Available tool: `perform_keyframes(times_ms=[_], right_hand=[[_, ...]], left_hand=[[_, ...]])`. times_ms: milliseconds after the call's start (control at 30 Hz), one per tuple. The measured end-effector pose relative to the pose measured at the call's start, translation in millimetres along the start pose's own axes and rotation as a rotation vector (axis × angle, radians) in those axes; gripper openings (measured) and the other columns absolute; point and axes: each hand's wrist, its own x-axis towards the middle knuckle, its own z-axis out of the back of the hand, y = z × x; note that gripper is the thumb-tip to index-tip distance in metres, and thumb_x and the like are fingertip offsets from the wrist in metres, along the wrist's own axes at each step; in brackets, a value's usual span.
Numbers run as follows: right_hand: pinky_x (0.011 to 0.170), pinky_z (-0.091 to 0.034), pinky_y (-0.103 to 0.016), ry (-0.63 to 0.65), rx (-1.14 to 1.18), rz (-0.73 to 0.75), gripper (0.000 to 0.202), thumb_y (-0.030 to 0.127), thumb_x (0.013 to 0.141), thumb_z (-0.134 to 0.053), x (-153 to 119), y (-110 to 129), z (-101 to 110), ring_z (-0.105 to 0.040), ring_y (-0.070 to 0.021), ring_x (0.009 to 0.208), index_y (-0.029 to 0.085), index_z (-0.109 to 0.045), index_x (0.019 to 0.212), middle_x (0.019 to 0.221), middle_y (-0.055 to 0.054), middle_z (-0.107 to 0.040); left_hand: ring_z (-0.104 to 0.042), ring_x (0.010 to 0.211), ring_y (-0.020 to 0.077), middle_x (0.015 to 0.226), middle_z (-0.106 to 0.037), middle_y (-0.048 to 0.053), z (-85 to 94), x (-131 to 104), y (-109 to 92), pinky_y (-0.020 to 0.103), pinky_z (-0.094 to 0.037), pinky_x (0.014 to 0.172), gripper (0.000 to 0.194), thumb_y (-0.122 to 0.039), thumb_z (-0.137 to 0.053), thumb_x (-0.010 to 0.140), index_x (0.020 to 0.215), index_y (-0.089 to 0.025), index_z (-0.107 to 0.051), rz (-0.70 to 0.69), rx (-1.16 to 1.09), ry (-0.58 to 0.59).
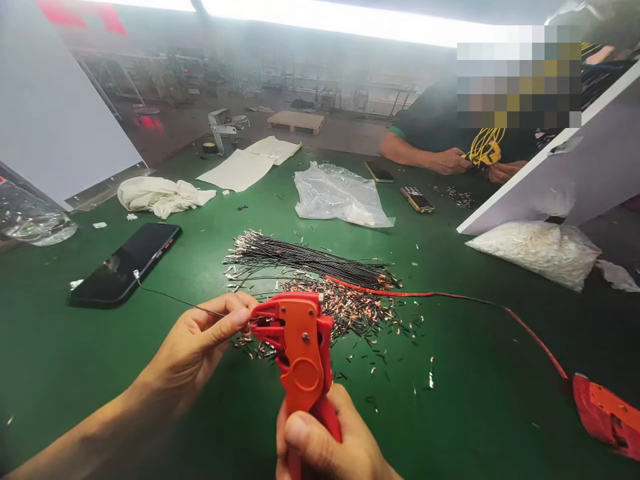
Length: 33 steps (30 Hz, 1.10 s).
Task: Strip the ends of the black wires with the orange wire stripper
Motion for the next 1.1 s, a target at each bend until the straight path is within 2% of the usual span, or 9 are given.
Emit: perform_keyframes(times_ms=[100,233,467,667,867,1100], right_hand=[[0.046,-0.037,-0.013,0.031,0.066,0.008,0.044,0.056,0.084,-0.067,-0.4,2.9,-2.1,-0.047,-0.0042,0.045,0.013,-0.06,0.079,0.058,0.002,-0.053],[0.056,-0.042,-0.016,0.011,0.107,-0.062,0.043,0.054,0.084,-0.069,-2.9,5.8,-3.6,-0.055,-0.0062,0.055,0.012,-0.061,0.089,0.066,-0.001,-0.061],[0.05,-0.038,-0.015,0.092,0.124,0.033,0.039,0.051,0.088,-0.065,0.4,-3.5,-0.4,-0.05,-0.0055,0.05,0.012,-0.06,0.089,0.063,0.0,-0.058],[0.057,-0.039,-0.019,-0.04,0.013,-0.135,0.049,0.06,0.08,-0.071,-5.9,12.7,-5.8,-0.056,-0.0079,0.057,0.012,-0.061,0.084,0.067,-0.002,-0.062],[0.06,-0.039,-0.022,-0.044,-0.065,-0.143,0.053,0.062,0.077,-0.071,-7.4,19.0,-7.3,-0.056,-0.0102,0.061,0.011,-0.061,0.083,0.068,-0.003,-0.059],[0.06,-0.039,-0.022,-0.064,-0.055,-0.141,0.053,0.063,0.077,-0.071,-6.8,19.1,-7.9,-0.053,-0.0095,0.059,0.012,-0.058,0.083,0.068,-0.002,-0.055]], left_hand=[[-0.047,0.08,0.0134,0.081,-0.055,-0.001,-0.7,-0.8,-1.3,0.024,-0.035,0.077,0.031,-0.038,-0.072,0.082,0.063,-0.018,-0.058,-0.023,0.009,0.004],[-0.045,0.079,0.0125,0.082,-0.054,-0.001,-1.0,-1.8,-3.7,0.023,-0.035,0.073,0.03,-0.036,-0.072,0.082,0.063,-0.018,-0.059,-0.056,0.015,0.003],[-0.047,0.079,0.0129,0.082,-0.054,-0.001,-0.6,-0.3,-3.0,0.024,-0.035,0.074,0.028,-0.035,-0.073,0.081,0.064,-0.018,-0.059,-0.066,0.006,0.028],[-0.048,0.084,0.0137,0.089,-0.054,0.0,2.3,0.2,-0.9,0.024,-0.036,0.076,0.027,-0.035,-0.073,0.081,0.065,-0.018,-0.06,-0.061,0.001,0.052],[-0.047,0.082,0.0152,0.09,-0.054,0.001,4.0,1.6,-0.4,0.026,-0.035,0.072,0.028,-0.04,-0.075,0.078,0.066,-0.018,-0.063,-0.033,0.003,0.069],[-0.046,0.086,0.0159,0.093,-0.052,0.002,4.4,1.6,1.0,0.026,-0.035,0.076,0.024,-0.039,-0.073,0.081,0.069,-0.019,-0.065,-0.052,0.014,0.108]])
